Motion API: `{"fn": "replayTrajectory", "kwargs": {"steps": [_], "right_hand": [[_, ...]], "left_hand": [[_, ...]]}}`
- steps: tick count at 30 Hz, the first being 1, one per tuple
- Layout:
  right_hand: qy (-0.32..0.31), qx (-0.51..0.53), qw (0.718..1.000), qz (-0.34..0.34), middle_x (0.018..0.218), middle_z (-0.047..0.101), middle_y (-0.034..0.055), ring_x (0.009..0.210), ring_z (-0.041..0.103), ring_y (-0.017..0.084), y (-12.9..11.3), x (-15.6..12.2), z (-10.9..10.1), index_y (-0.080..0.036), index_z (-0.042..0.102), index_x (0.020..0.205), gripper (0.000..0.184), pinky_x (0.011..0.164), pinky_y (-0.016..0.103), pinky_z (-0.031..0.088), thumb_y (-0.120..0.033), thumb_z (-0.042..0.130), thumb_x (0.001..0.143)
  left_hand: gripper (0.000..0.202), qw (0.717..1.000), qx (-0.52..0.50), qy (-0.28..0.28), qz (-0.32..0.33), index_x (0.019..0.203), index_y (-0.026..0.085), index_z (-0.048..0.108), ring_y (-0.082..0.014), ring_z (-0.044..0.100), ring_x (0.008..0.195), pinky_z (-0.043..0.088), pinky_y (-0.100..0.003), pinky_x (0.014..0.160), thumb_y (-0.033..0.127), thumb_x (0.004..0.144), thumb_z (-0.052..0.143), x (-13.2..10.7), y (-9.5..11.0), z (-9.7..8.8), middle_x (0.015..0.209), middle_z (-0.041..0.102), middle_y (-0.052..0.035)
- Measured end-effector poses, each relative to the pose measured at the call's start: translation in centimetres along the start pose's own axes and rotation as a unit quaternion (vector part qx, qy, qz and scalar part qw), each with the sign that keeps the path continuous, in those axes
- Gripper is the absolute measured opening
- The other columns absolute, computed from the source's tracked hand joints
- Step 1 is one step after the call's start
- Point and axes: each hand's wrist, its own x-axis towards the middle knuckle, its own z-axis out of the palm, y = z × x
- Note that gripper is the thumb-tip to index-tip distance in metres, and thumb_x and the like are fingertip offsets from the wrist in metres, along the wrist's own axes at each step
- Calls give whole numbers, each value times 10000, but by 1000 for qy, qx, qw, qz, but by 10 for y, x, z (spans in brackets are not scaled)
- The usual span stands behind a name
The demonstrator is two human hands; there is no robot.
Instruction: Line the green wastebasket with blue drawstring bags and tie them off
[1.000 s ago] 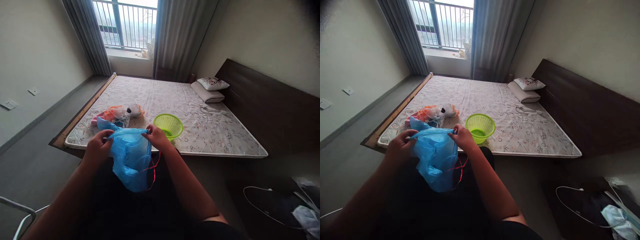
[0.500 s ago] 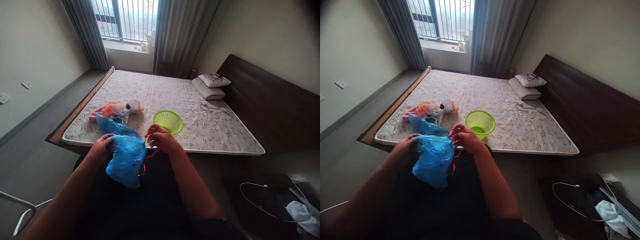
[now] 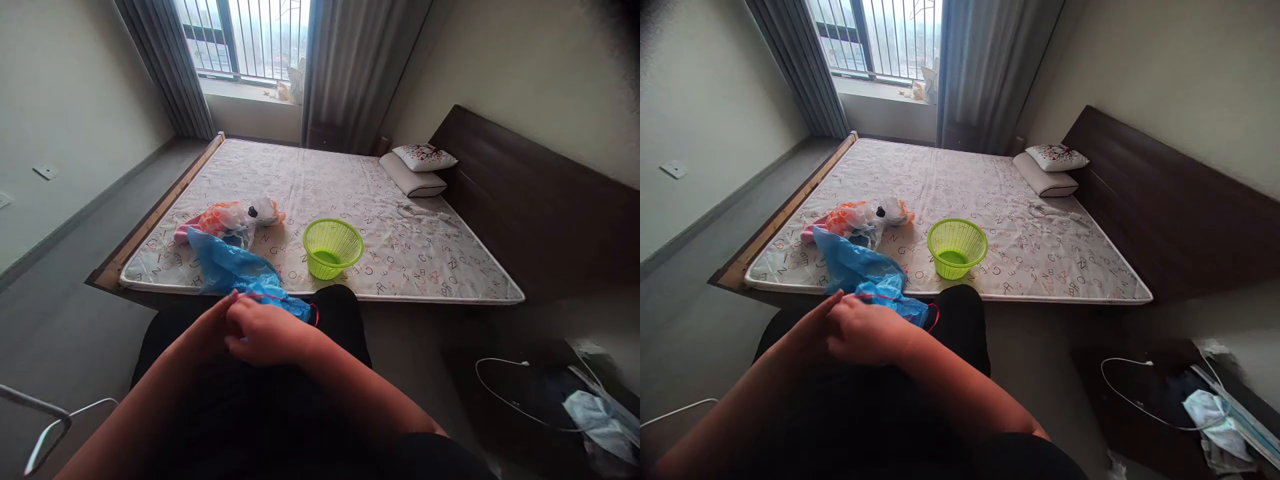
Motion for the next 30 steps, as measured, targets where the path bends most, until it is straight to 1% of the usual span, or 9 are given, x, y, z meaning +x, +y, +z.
{"fn": "replayTrajectory", "kwargs": {"steps": [4, 8, 12, 17, 19, 22, 25, 27, 30], "right_hand": [[-187, -100, 977, -18, 977, 770, 118, 810, 710, 254, -17, -8, 14, -163, 715, 990, 184, 642, 342, 516, -320, 648, 923], [-195, -94, 974, -61, 1043, 752, 112, 817, 697, 240, -15, -19, 18, -170, 723, 1010, 187, 668, 345, 537, -305, 627, 924], [-104, 65, 984, -132, 1207, 707, 67, 1022, 683, 176, 14, -30, 1, -199, 675, 1125, 238, 922, 297, 565, -157, 594, 905], [199, 154, 967, 32, 1383, 630, 95, 1331, 568, 237, 72, -31, -4, -261, 565, 1375, 544, 1128, 433, 484, -234, 745, 863], [155, 143, 974, 80, 1321, 654, 88, 1264, 598, 254, 87, -27, -1, -260, 575, 1379, 663, 1118, 457, 476, -371, 857, 788], [72, 174, 976, 114, 1019, 688, 15, 950, 644, 197, 97, -22, -1, -230, 679, 1157, 444, 896, 349, 523, -517, 799, 840], [112, 217, 962, 122, 843, 626, -23, 806, 581, 153, 97, -19, -10, -206, 673, 937, 331, 760, 276, 468, -533, 706, 901], [181, 245, 943, 133, 830, 618, -24, 796, 566, 148, 98, -19, -18, -207, 644, 896, 265, 743, 261, 453, -471, 665, 911], [275, 265, 912, 147, 817, 612, -25, 777, 555, 149, 101, -23, -34, -216, 605, 866, 160, 735, 262, 444, -372, 641, 874]], "left_hand": [[377, 989, 100, 57, -95, 1040, 176, 796, -286, 746, 952, 587, -352, 822, 303, 702, 906, -3, -5, -7, 985, 795, -97], [314, 987, 121, 32, -103, 942, 117, 783, -202, 704, 694, 538, -276, 634, 239, 685, 917, 0, -6, 1, 861, 776, -96], [217, 995, 15, 101, -6, 922, 133, 746, -178, 702, 661, 567, -257, 626, 152, 742, 865, 1, 4, 10, 812, 757, -60], [307, 988, -37, 133, 69, 1084, 150, 724, -187, 719, 662, 611, -277, 598, 160, 796, 828, -10, 22, 14, 845, 753, -59], [338, 986, -29, 137, 86, 1079, 163, 726, -188, 712, 650, 614, -284, 578, 215, 775, 862, -14, 26, 15, 846, 750, -52], [393, 980, 17, 158, 115, 980, 168, 733, -180, 691, 642, 594, -264, 572, 315, 683, 945, -19, 32, 16, 815, 744, -43], [485, 970, 135, 148, 135, 943, 172, 749, -203, 690, 711, 578, -270, 639, 374, 580, 1000, -21, 37, 9, 844, 753, -48], [465, 940, 268, 152, 146, 919, 193, 766, -204, 652, 704, 522, -252, 627, 345, 547, 1001, -20, 41, -2, 800, 730, -29], [334, 830, 469, 242, 179, 880, 238, 772, -196, 573, 654, 393, -238, 588, 263, 590, 935, -16, 48, -27, 701, 662, -3]]}}
